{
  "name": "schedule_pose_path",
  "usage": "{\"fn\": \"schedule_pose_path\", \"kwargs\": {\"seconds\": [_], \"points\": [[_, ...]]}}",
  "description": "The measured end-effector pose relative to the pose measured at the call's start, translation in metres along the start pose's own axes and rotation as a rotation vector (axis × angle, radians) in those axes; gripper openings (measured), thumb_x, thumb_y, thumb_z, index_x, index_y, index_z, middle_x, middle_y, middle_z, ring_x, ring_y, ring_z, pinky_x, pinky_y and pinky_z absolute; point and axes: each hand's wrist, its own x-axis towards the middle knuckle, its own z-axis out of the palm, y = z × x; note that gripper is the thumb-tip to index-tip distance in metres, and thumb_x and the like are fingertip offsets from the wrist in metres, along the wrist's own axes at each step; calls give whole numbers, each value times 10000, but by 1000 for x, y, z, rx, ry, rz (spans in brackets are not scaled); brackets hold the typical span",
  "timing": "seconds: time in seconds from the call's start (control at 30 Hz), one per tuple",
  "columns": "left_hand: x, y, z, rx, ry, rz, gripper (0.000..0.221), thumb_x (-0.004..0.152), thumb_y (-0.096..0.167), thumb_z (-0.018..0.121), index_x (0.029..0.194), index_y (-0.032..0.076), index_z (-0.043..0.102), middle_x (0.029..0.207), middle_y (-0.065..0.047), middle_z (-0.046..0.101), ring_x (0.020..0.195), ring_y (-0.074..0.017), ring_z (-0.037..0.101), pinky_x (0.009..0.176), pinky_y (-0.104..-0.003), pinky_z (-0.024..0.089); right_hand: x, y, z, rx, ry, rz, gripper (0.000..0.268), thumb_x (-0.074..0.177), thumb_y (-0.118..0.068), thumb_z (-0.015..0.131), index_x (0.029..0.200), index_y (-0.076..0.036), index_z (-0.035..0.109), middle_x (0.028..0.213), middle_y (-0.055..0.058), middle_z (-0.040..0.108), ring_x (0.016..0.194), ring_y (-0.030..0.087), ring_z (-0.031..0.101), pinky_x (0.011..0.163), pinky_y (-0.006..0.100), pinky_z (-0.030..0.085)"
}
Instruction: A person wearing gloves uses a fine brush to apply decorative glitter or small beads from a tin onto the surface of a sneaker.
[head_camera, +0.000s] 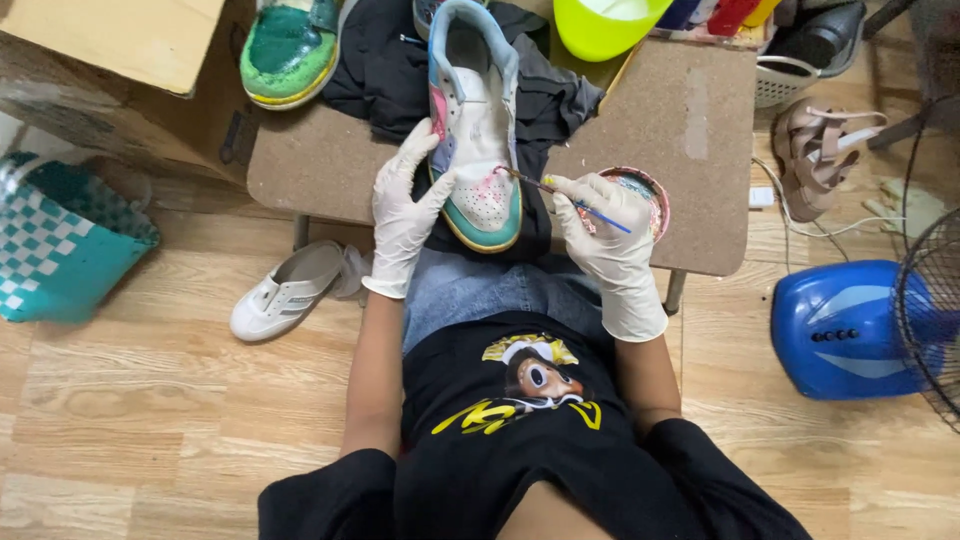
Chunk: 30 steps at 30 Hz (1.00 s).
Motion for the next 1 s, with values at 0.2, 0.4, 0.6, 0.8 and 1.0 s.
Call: {"fn": "schedule_pose_path", "kwargs": {"seconds": [0.2,0.4,0.6,0.8,1.0], "points": [[0,15,-5,20,-12,15,400,1015,299,703,1377,147,627,1483,-123,585,1345,-336,581,1140,-478,433,16,-31,-6,131,-64,17,146,929,-31,738,1059,-66,795,639,52,565,518,285,614,556,320,522],[3,12,-3,23,-14,31,306,1078,220,554,1362,136,633,1450,-152,602,1325,-363,588,1116,-471,443,17,-25,-15,117,-65,21,73,978,-36,714,1038,-32,755,698,83,624,581,318,660,565,291,521],[1,19,-6,69,-24,41,318,1080,217,539,1381,146,615,1457,-152,592,1328,-367,581,1110,-480,441,13,-26,-13,239,-82,3,56,950,-16,726,967,-37,774,729,83,642,583,336,635,624,337,549],[0,21,-4,114,-21,27,332,1071,239,546,1388,159,599,1477,-139,579,1324,-355,587,1110,-464,442,-6,7,-6,73,-73,-5,33,942,-135,785,966,-119,802,772,3,683,616,253,671,637,314,550],[-1,20,-3,145,-15,29,344,1065,244,556,1400,169,590,1486,-127,572,1323,-346,589,1103,-463,443,7,-14,1,2,-27,-7,43,954,-133,773,991,-120,791,760,8,686,607,245,678,609,320,552]]}}
